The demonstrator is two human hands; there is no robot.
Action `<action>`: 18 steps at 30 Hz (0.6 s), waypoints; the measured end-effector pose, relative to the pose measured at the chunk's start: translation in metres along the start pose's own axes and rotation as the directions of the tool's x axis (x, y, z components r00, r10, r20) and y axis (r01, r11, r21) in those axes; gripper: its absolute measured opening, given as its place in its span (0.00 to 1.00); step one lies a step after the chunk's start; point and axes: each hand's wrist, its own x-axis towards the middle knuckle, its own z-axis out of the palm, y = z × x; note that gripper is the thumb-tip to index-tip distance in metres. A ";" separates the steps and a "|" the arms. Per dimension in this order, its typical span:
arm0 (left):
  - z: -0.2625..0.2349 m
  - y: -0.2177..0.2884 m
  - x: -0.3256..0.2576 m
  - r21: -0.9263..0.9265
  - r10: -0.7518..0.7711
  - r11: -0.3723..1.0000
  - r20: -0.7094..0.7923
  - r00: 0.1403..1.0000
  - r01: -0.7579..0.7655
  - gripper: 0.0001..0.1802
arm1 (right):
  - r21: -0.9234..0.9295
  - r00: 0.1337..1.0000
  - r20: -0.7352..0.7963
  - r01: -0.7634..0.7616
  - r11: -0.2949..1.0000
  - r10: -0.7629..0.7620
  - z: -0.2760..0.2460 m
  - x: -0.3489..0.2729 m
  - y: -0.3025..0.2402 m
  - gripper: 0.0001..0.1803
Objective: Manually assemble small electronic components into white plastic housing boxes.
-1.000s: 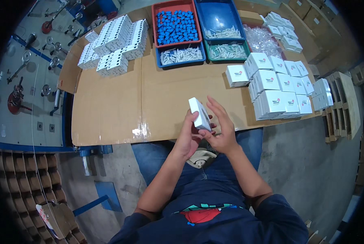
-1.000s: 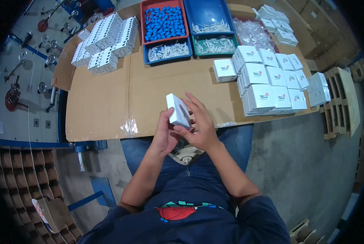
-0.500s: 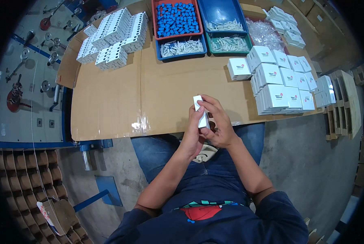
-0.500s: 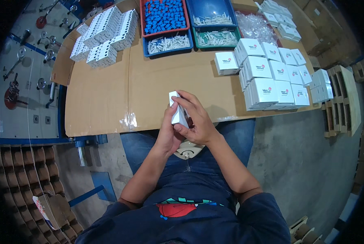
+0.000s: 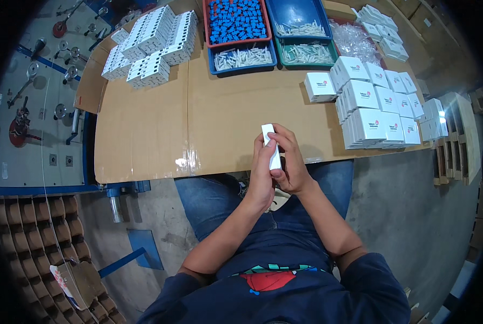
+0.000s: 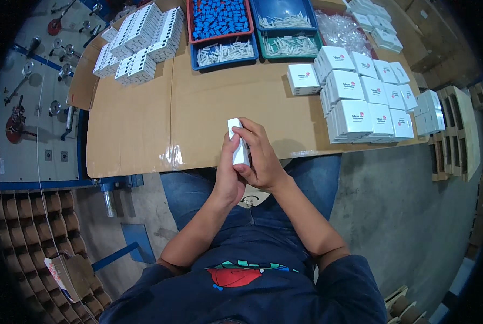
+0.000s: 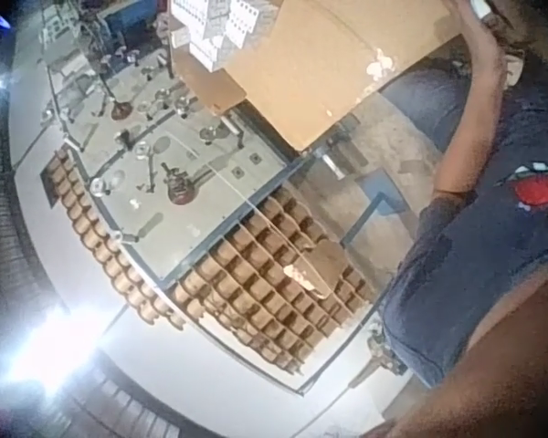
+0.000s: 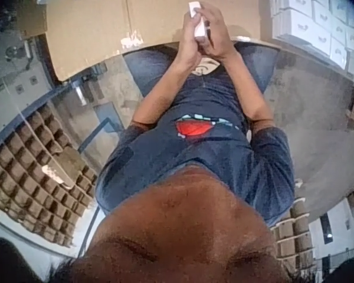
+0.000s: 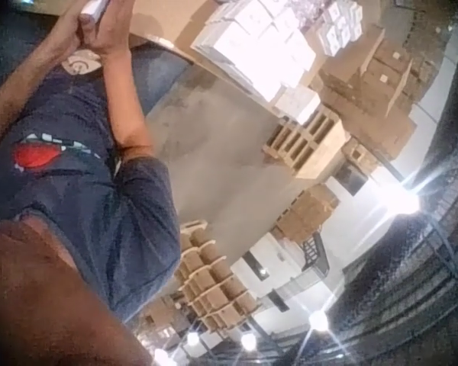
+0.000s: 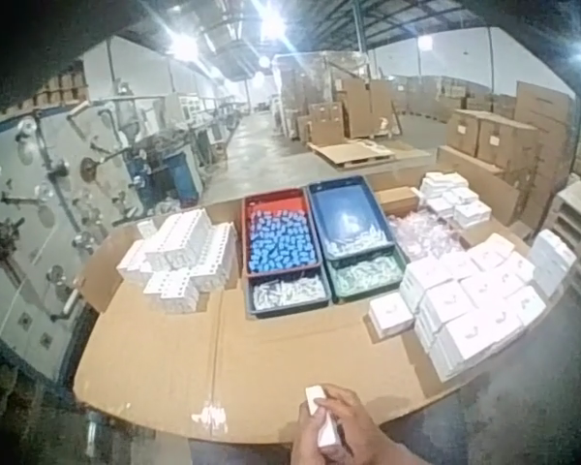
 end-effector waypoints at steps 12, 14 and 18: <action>-0.001 -0.011 0.004 -0.056 0.037 0.998 -0.050 0.998 -0.039 0.27 | -0.049 0.999 0.021 0.036 0.998 -0.035 0.000 0.002 -0.001 0.39; 0.003 -0.011 0.004 -0.056 0.044 0.997 -0.052 0.998 -0.047 0.26 | -0.041 0.999 0.016 0.033 0.999 -0.033 -0.002 0.003 -0.001 0.38; 0.006 -0.019 0.008 -0.044 0.080 0.996 -0.078 0.994 -0.084 0.26 | 0.005 1.000 -0.004 0.006 1.000 -0.006 -0.004 0.000 0.002 0.37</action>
